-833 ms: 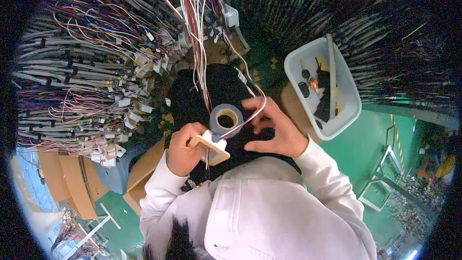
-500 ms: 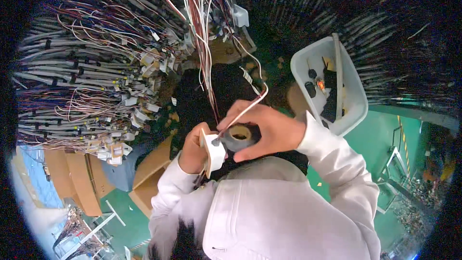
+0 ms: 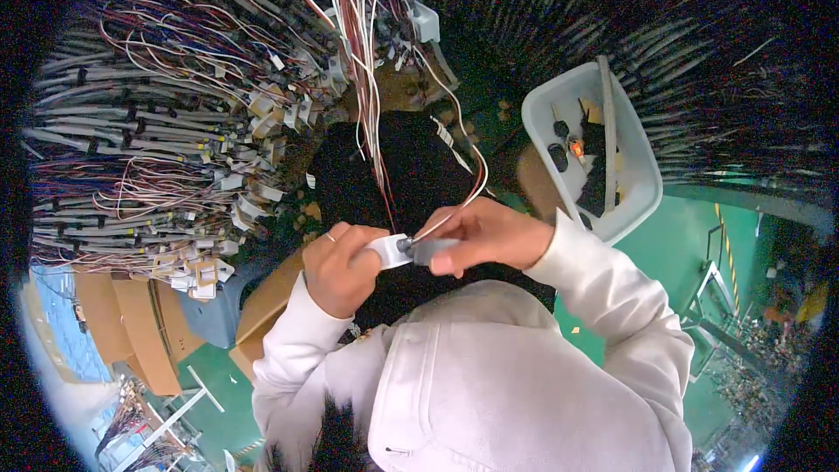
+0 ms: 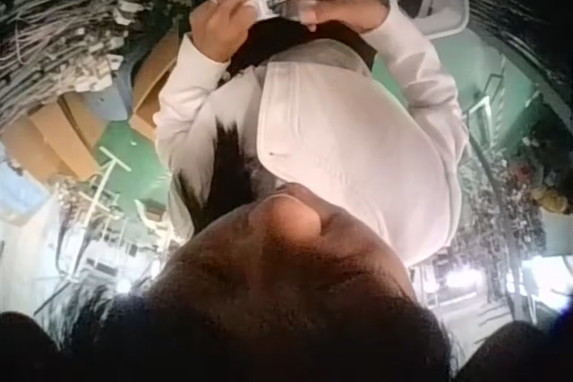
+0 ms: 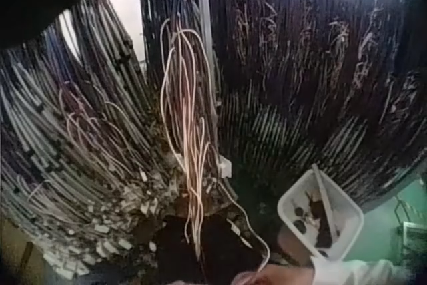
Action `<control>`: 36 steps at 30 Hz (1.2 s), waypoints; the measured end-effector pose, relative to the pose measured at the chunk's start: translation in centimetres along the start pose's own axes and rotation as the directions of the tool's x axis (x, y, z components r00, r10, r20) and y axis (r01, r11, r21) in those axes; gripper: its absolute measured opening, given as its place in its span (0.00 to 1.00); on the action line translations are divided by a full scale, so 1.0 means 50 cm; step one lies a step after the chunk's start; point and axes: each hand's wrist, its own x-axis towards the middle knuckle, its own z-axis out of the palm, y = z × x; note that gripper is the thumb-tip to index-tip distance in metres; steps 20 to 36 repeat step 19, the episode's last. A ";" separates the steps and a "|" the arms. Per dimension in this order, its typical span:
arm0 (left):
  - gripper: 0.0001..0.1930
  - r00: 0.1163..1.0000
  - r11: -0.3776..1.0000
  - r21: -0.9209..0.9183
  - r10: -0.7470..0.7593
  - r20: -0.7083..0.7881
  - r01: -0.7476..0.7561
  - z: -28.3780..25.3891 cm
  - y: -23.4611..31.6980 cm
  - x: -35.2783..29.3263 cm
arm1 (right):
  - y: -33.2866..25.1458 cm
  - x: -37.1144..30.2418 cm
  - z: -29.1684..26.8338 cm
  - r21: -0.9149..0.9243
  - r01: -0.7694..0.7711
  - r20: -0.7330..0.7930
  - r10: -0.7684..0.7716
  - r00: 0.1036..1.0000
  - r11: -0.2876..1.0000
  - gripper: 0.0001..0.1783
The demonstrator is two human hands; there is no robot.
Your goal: Attaching and taping plastic components onto specific bundles within a large wiring harness assembly.
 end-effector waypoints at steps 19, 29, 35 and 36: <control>0.04 0.991 0.995 -0.023 -0.095 0.090 0.097 0.029 0.026 -0.016 | 0.070 -0.007 0.041 0.384 0.093 0.077 -0.132 0.988 0.918 0.26; 0.04 0.991 0.995 -0.023 -0.095 0.090 0.097 0.029 0.026 -0.016 | 0.070 -0.007 0.041 0.384 0.093 0.077 -0.132 0.988 0.918 0.26; 0.04 0.991 0.995 -0.023 -0.095 0.090 0.097 0.029 0.026 -0.016 | 0.070 -0.007 0.041 0.384 0.093 0.077 -0.132 0.988 0.918 0.26; 0.04 0.991 0.995 -0.023 -0.095 0.090 0.097 0.029 0.026 -0.016 | 0.070 -0.007 0.041 0.384 0.093 0.077 -0.132 0.988 0.918 0.26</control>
